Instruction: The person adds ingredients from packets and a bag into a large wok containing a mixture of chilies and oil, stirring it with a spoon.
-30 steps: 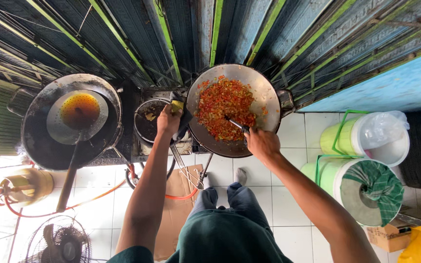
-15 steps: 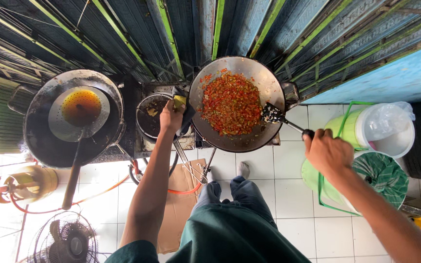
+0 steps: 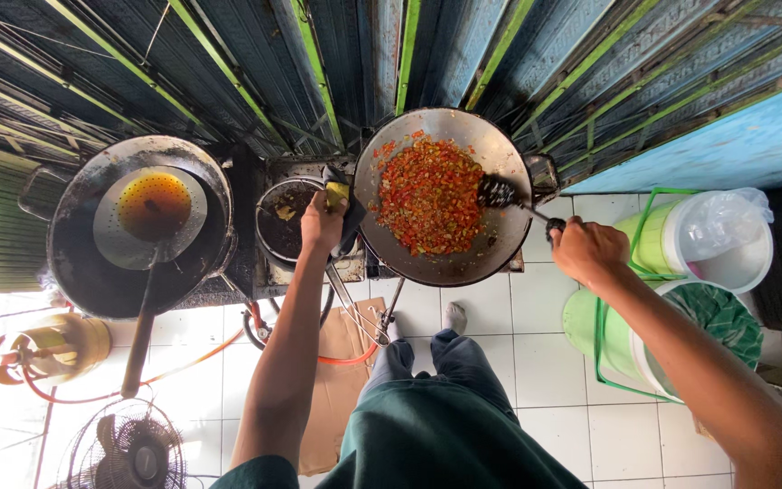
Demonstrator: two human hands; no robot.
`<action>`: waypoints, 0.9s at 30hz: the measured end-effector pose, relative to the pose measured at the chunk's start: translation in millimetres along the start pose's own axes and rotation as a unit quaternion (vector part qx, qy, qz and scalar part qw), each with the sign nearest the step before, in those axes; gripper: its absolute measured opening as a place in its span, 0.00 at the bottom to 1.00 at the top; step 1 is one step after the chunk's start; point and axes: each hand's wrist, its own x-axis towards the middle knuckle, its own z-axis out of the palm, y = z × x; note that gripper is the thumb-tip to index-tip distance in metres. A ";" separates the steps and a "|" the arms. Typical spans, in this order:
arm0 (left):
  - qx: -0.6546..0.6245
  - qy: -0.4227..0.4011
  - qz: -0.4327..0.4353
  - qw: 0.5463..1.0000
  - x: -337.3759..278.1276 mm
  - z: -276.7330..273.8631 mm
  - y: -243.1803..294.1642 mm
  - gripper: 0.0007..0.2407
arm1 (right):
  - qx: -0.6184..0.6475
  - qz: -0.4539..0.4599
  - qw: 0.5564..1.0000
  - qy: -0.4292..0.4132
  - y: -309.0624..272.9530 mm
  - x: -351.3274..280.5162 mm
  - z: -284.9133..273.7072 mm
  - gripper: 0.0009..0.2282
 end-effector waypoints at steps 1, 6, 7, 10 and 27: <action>-0.001 0.000 -0.001 1.000 -0.9 0.4 1.6 0.15 | -0.022 -0.004 0.999 0.038 -1.2 -7.2 -3.7 0.22; -0.019 -0.007 -0.004 1.000 -2.5 0.9 4.1 0.14 | -0.059 -0.043 0.993 0.097 -9.0 21.6 12.2 0.21; -0.017 -0.007 -0.004 1.000 -1.7 0.0 3.7 0.14 | -0.089 -0.088 0.988 0.095 -16.2 32.6 20.6 0.20; -0.002 -0.012 -0.022 1.000 -1.3 1.8 1.0 0.14 | -0.033 -0.153 0.985 0.072 -66.3 46.3 51.2 0.17; -0.001 -0.024 -0.021 1.000 -3.9 -6.9 11.4 0.17 | -0.079 -0.108 0.974 0.181 -4.9 -32.8 53.0 0.20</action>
